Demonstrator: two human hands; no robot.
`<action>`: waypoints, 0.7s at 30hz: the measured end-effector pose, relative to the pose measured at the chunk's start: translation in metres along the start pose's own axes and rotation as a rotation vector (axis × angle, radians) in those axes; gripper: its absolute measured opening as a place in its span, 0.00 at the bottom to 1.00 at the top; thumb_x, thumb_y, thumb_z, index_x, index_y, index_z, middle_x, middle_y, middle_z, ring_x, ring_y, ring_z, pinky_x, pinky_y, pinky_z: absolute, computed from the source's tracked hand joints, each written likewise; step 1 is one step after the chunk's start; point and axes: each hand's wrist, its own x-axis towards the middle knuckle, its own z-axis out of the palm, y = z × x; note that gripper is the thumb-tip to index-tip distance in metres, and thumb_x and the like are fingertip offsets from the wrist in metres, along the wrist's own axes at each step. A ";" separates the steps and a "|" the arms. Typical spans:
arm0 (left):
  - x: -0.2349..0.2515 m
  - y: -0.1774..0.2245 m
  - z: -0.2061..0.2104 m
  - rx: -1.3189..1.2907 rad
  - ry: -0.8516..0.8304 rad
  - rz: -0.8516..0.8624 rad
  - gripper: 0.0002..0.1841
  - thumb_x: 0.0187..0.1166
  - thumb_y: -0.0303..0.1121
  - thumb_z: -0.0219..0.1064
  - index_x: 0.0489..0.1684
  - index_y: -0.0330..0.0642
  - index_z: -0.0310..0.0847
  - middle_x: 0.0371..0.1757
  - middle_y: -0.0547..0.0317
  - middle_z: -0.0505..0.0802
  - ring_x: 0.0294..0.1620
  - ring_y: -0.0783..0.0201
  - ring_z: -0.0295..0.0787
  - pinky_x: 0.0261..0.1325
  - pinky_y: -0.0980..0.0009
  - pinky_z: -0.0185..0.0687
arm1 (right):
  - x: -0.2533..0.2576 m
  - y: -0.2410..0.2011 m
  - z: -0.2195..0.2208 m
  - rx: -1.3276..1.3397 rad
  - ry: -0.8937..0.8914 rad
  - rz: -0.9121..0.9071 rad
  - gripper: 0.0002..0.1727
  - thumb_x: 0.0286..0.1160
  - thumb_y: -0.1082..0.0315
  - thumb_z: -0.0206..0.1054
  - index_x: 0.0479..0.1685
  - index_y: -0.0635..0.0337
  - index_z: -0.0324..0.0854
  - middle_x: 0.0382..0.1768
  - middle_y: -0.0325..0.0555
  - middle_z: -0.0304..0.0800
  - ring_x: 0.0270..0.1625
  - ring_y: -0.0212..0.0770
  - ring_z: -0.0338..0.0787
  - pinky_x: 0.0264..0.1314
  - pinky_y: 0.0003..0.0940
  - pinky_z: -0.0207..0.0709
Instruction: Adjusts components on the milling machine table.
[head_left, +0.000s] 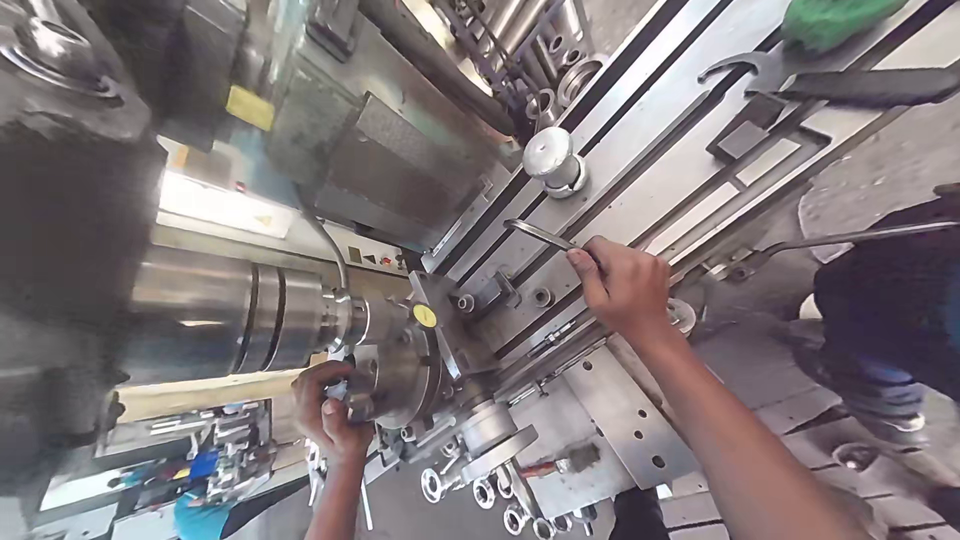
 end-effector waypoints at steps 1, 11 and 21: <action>0.000 0.000 0.000 0.004 -0.003 0.000 0.38 0.87 0.64 0.38 0.44 0.38 0.85 0.44 0.55 0.91 0.51 0.66 0.85 0.60 0.66 0.78 | 0.000 0.000 0.000 -0.002 0.003 -0.001 0.31 0.91 0.43 0.46 0.27 0.58 0.80 0.15 0.47 0.76 0.17 0.50 0.79 0.17 0.49 0.61; -0.001 0.002 0.001 -0.005 0.004 0.020 0.37 0.88 0.63 0.39 0.43 0.37 0.85 0.44 0.55 0.91 0.52 0.65 0.86 0.62 0.66 0.79 | 0.000 -0.001 0.001 -0.002 0.011 0.015 0.31 0.91 0.43 0.46 0.27 0.57 0.79 0.14 0.46 0.74 0.16 0.50 0.77 0.17 0.49 0.61; -0.001 0.002 0.002 0.026 0.023 0.016 0.37 0.89 0.62 0.38 0.42 0.37 0.85 0.41 0.56 0.91 0.48 0.66 0.85 0.62 0.64 0.77 | 0.000 -0.001 0.002 -0.006 0.008 0.018 0.31 0.91 0.44 0.47 0.27 0.57 0.79 0.13 0.46 0.74 0.16 0.51 0.78 0.17 0.50 0.61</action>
